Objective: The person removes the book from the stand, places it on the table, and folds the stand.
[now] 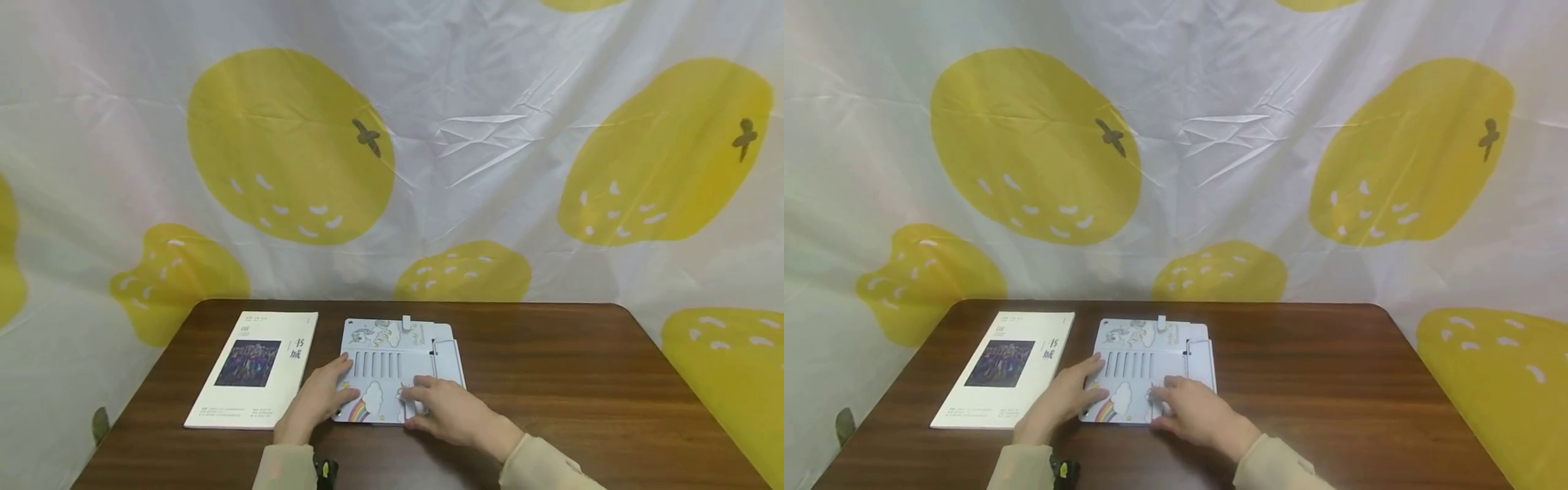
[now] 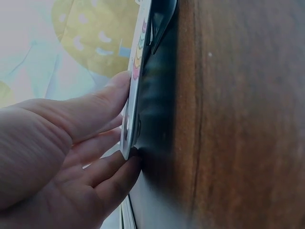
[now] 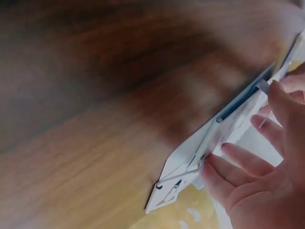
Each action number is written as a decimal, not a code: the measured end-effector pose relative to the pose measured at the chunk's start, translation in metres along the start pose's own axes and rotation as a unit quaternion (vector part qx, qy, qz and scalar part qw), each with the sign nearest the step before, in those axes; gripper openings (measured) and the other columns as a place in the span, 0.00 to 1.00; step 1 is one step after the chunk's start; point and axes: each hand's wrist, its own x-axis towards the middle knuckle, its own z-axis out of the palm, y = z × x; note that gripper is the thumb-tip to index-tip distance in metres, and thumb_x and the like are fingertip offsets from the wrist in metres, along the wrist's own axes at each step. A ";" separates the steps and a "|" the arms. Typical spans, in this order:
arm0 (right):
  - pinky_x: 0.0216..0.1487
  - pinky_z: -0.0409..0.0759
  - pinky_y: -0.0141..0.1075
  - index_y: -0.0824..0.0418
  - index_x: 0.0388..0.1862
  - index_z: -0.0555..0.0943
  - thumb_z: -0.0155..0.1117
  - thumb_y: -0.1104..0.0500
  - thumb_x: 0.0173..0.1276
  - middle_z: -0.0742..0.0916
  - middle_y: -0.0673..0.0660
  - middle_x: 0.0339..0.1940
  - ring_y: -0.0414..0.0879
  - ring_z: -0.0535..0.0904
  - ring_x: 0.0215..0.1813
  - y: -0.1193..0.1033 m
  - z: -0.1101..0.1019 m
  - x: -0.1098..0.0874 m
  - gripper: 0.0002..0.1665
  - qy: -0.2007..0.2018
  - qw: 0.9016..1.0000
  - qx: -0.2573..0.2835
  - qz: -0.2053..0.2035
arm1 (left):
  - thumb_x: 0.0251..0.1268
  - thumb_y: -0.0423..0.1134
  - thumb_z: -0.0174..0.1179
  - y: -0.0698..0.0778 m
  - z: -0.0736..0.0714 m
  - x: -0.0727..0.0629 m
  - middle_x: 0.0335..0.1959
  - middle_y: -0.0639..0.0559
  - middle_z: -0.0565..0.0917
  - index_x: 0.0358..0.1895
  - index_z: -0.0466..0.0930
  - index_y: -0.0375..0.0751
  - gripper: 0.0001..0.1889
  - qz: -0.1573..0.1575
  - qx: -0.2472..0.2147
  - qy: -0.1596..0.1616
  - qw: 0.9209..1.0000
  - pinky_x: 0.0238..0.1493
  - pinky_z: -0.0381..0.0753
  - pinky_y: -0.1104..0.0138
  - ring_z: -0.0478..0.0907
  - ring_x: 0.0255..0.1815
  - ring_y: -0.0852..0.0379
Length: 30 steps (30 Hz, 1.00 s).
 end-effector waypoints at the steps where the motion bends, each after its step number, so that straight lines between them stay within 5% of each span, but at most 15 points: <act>1: 0.42 0.81 0.40 0.55 0.53 0.82 0.70 0.45 0.62 0.82 0.52 0.43 0.45 0.81 0.39 0.000 -0.001 -0.001 0.24 0.000 1.000 0.001 -0.004 | 0.60 0.37 0.67 0.000 0.000 0.000 0.69 0.35 0.67 0.65 0.71 0.28 0.30 0.000 0.000 -0.001 1.000 0.68 0.60 0.47 0.64 0.69 0.35; 14: 0.38 0.81 0.39 0.51 0.48 0.83 0.69 0.44 0.63 0.83 0.48 0.39 0.45 0.81 0.36 0.000 -0.004 -0.003 0.18 -0.017 1.000 -0.007 -0.005 | 0.60 0.38 0.67 0.003 0.002 0.002 0.69 0.36 0.68 0.65 0.72 0.29 0.31 0.006 0.005 -0.006 1.000 0.68 0.61 0.47 0.64 0.68 0.34; 30: 0.52 0.80 0.43 0.57 0.60 0.80 0.65 0.44 0.67 0.83 0.56 0.52 0.48 0.82 0.49 -0.007 -0.001 0.002 0.27 -0.034 0.998 0.034 0.033 | 0.59 0.38 0.68 -0.005 -0.007 -0.001 0.68 0.35 0.69 0.64 0.72 0.29 0.30 -0.001 0.026 -0.013 1.000 0.67 0.62 0.47 0.66 0.67 0.34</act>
